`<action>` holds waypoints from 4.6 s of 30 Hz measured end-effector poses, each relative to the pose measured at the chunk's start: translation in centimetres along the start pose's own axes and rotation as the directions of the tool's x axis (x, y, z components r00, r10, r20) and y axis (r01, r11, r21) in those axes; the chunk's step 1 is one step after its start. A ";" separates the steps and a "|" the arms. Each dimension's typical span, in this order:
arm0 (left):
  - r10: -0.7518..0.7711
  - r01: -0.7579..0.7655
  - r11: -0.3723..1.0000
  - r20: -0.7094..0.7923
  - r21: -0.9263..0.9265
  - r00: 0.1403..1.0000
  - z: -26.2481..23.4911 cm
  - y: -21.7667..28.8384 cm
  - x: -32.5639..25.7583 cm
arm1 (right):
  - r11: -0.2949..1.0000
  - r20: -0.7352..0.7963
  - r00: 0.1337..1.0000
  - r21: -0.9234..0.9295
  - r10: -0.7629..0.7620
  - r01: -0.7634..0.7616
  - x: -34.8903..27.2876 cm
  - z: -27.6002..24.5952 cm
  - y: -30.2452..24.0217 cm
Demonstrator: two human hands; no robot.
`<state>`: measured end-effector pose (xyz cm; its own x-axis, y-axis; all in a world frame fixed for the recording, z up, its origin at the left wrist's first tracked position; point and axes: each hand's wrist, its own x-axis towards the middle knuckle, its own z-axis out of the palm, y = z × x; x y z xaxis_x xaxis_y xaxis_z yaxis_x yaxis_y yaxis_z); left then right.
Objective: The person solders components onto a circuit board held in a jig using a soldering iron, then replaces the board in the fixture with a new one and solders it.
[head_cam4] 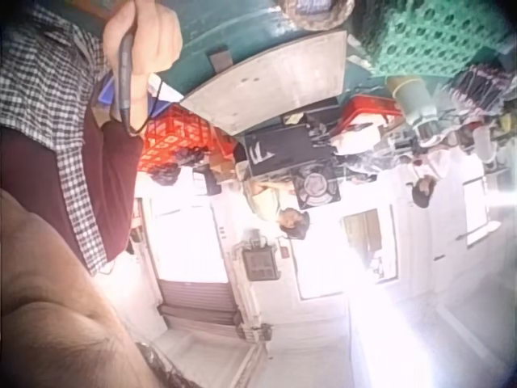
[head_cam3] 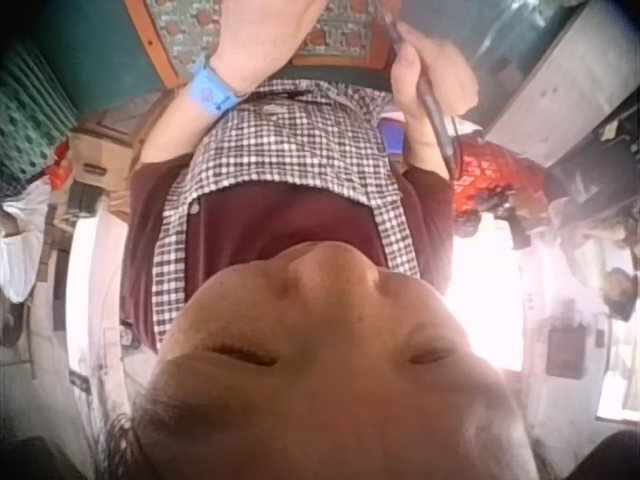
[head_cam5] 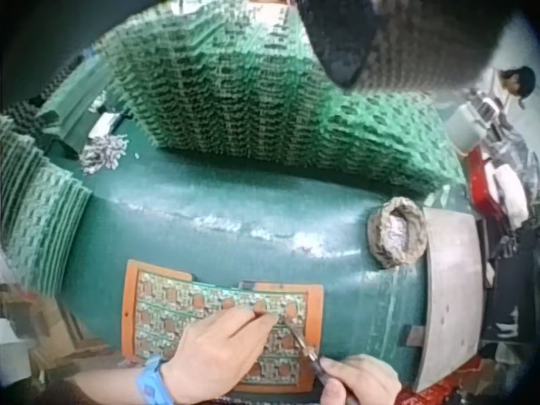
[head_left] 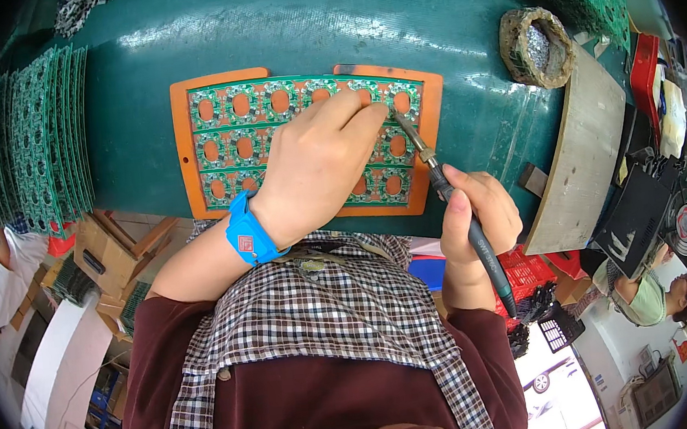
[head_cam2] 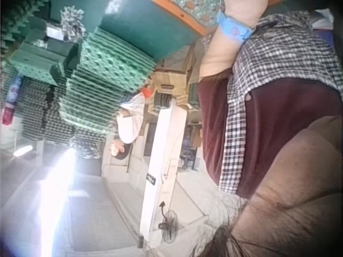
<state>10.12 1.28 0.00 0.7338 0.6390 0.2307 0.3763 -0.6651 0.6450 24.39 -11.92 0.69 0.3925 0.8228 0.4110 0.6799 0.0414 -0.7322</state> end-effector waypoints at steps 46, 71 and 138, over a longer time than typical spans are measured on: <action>-0.072 0.078 0.994 0.082 -0.073 0.994 -1.6 1.7 -4.2 | 0.994 -0.045 0.994 0.032 -0.100 0.101 -3.0 -1.1 -1.9; -0.045 0.053 0.996 0.114 -0.069 0.992 -2.1 1.1 -6.3 | 0.990 0.029 0.992 0.073 -0.123 0.121 -5.2 0.3 -1.7; -0.049 0.049 0.999 -0.067 0.000 0.997 -1.6 -1.0 -1.2 | 0.996 -0.050 0.995 0.027 0.085 -0.084 -0.4 2.0 -1.6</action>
<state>7.94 1.77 0.28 0.6749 0.6952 0.2476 0.4114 -0.6330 0.6558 21.92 -11.23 0.64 0.4797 0.7938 0.3739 0.6277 -0.0127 -0.7783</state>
